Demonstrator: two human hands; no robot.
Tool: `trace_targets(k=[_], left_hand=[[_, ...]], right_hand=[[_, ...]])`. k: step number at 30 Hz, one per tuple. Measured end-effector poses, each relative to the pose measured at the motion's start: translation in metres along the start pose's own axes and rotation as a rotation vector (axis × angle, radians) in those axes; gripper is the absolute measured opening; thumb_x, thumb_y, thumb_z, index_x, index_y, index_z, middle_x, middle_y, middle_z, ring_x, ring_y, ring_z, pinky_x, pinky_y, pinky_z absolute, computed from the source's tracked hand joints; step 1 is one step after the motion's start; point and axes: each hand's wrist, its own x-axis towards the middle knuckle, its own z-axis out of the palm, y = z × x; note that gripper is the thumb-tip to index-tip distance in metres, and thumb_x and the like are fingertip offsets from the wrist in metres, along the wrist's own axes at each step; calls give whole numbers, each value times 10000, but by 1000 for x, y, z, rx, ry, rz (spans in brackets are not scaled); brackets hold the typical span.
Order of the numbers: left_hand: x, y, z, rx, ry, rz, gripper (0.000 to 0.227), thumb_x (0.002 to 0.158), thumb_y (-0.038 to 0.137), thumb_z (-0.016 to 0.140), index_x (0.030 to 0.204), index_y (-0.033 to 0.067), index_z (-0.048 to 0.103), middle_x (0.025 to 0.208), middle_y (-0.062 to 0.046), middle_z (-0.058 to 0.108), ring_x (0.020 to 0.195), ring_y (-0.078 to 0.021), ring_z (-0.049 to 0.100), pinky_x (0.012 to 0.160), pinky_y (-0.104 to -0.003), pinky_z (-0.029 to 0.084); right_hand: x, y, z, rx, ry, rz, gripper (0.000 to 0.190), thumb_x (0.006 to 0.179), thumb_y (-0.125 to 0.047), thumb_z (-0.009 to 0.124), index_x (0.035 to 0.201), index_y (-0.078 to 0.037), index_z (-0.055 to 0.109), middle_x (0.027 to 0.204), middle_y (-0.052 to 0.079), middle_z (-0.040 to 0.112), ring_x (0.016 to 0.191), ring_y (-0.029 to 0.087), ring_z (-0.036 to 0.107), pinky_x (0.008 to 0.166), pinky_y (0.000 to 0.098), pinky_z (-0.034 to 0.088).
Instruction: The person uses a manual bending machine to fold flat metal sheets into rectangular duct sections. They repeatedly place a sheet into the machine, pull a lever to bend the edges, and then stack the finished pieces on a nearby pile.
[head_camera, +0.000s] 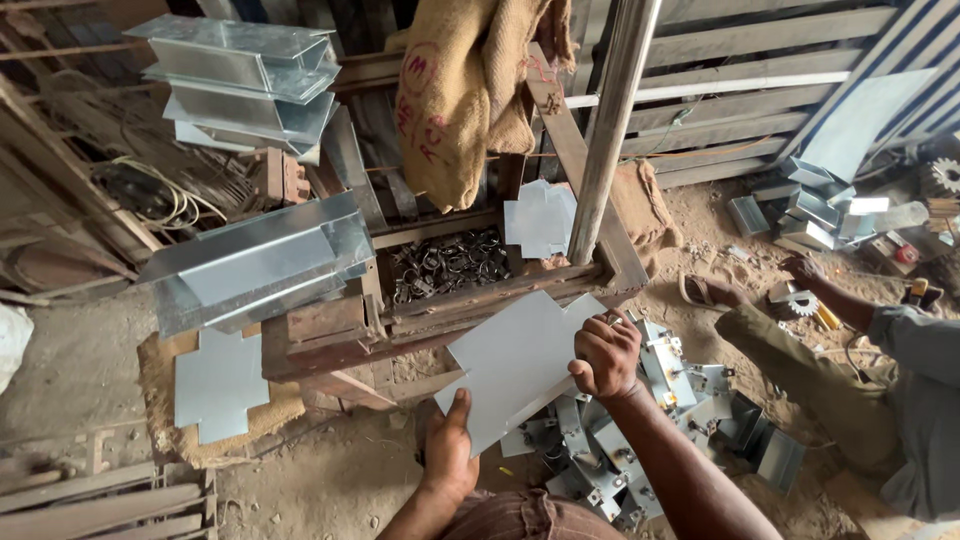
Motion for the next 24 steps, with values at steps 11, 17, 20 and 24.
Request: trace_targets(k=[11, 17, 20, 24], left_hand=[[0, 3, 10, 18, -18, -51, 456, 959, 266, 676, 1296, -35, 616, 1243, -155, 705, 1139, -259, 680, 986, -413, 553], [1, 8, 12, 38, 33, -78, 410, 947, 229, 668, 1275, -12, 624, 1197, -133, 692, 1068, -254, 674, 904, -434, 574], [4, 19, 8, 40, 8, -110, 436, 895, 233, 677, 1258, -8, 652, 1186, -127, 737, 1066, -266, 715, 901, -427, 590], [37, 34, -7, 436, 178, -154, 449, 946, 319, 708, 1243, -2, 606, 1125, -146, 679, 1004, -272, 662, 844, -476, 558]], right_hand=[[-12, -3, -1, -84, 59, 35, 564, 1071, -481, 379, 675, -106, 519, 704, 72, 481, 712, 283, 557, 785, 454, 446], [-44, -66, -12, -159, 269, 66, 385, 1006, -343, 452, 803, -71, 634, 881, 131, 595, 903, 283, 575, 872, 490, 398], [-25, -64, 19, -271, 315, 48, 447, 1008, -453, 529, 753, -94, 606, 850, 80, 579, 906, 263, 596, 937, 526, 422], [-7, -48, 57, -147, 142, -17, 391, 932, -421, 482, 705, -120, 585, 781, 40, 576, 812, 249, 592, 887, 487, 370]])
